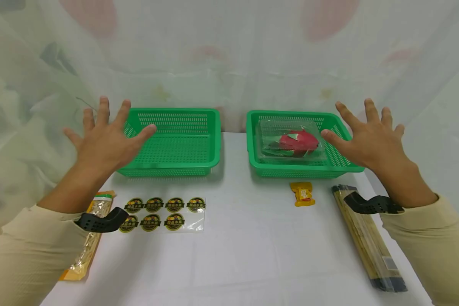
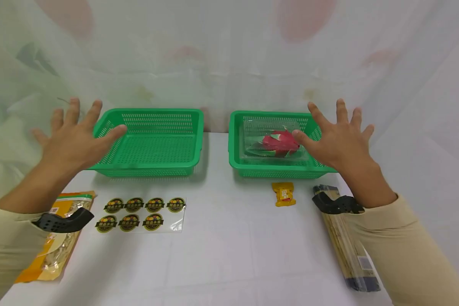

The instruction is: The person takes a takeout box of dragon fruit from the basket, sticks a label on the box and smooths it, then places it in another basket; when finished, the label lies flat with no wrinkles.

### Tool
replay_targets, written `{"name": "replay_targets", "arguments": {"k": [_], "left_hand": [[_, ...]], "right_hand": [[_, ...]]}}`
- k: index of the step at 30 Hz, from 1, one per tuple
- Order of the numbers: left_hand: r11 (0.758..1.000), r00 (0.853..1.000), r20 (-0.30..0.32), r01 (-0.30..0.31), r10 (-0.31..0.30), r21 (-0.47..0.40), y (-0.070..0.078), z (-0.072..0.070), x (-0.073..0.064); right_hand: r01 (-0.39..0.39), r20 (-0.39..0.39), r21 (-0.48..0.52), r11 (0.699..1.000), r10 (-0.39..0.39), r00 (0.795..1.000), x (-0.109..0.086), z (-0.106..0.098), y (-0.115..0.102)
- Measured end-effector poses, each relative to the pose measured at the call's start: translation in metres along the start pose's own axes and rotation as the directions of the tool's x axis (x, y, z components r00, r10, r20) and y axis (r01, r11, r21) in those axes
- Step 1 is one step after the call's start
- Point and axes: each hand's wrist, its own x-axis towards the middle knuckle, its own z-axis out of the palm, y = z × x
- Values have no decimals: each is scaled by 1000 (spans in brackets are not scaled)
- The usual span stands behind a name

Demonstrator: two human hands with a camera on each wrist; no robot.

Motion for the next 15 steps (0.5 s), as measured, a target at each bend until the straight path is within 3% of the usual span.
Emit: {"name": "replay_targets", "arguments": {"k": [7,15], "left_hand": [[1000,1000,25,-18,18,6,13,4,5],[999,999,2,-41,41,-9,23,15,7]], "right_hand": [[35,-25,-15,999,-35,999,4,4,4],[45,-30,-9,999,-46,999,11,12,7]]}}
